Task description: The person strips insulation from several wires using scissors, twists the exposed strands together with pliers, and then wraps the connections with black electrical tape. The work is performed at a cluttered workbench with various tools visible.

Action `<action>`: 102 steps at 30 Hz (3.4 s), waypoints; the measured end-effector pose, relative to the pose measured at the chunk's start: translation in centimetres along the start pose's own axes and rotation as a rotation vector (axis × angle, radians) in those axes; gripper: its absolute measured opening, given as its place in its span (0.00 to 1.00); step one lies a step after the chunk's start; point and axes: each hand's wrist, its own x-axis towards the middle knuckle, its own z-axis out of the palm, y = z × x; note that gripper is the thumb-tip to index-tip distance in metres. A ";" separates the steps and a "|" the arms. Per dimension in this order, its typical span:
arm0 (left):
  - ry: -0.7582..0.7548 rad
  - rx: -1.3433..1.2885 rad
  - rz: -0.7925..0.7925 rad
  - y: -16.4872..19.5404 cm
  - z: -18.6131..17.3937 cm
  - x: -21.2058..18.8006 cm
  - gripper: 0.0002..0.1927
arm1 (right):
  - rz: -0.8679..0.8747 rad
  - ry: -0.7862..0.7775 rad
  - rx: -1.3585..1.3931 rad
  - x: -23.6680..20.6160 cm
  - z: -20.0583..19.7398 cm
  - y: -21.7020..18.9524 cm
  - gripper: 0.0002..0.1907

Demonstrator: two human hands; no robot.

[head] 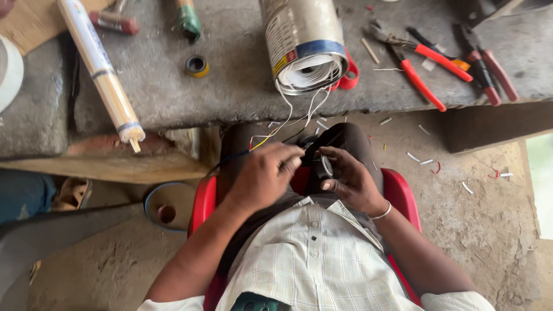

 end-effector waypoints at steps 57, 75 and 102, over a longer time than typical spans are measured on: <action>-0.089 -0.015 -0.023 5.0 1.8 -0.6 0.13 | -0.093 -0.009 0.610 2.9 -3.8 -5.2 0.40; 0.139 0.166 0.076 -0.4 3.9 1.2 0.47 | -0.086 -0.002 0.584 2.5 -4.4 -5.4 0.37; -0.138 0.371 0.045 -2.5 1.9 3.5 0.23 | -0.112 0.057 0.710 5.2 -6.8 -4.2 0.25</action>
